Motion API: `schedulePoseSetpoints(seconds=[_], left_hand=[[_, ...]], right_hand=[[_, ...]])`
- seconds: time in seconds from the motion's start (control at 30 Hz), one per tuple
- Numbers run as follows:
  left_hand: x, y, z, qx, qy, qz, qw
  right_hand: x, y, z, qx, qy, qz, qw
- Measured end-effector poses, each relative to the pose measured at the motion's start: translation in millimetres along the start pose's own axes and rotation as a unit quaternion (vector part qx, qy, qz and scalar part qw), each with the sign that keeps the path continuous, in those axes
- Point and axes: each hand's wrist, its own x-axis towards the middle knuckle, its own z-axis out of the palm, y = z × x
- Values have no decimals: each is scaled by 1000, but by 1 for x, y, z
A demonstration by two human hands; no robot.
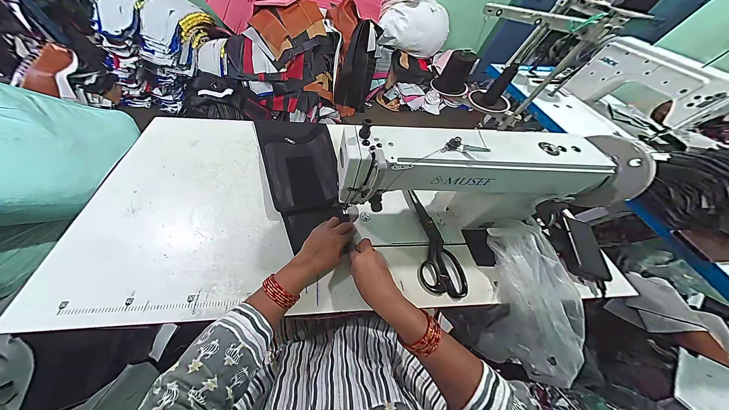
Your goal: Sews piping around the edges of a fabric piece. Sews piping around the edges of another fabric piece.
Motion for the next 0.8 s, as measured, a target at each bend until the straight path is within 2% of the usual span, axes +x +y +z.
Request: schedulePoseSetpoints(seconds=[0.1, 0.23, 0.5, 0.67, 0.8], left_hand=[[-10, -7, 12, -24, 93, 38, 995], [-18, -10, 22, -40, 158, 48, 986], [-15, -19, 21, -55, 156, 53, 985], [-3, -38, 20, -40, 168, 85, 981], [5, -42, 12, -40, 143, 63, 987]], right_hand=[[1, 0, 2, 7, 10, 2, 1000], [1, 0, 4, 6, 20, 5, 1000], [8, -1, 8, 12, 46, -5, 999], [23, -1, 12, 24, 110, -10, 994], [34, -1, 11, 36, 136, -17, 990]])
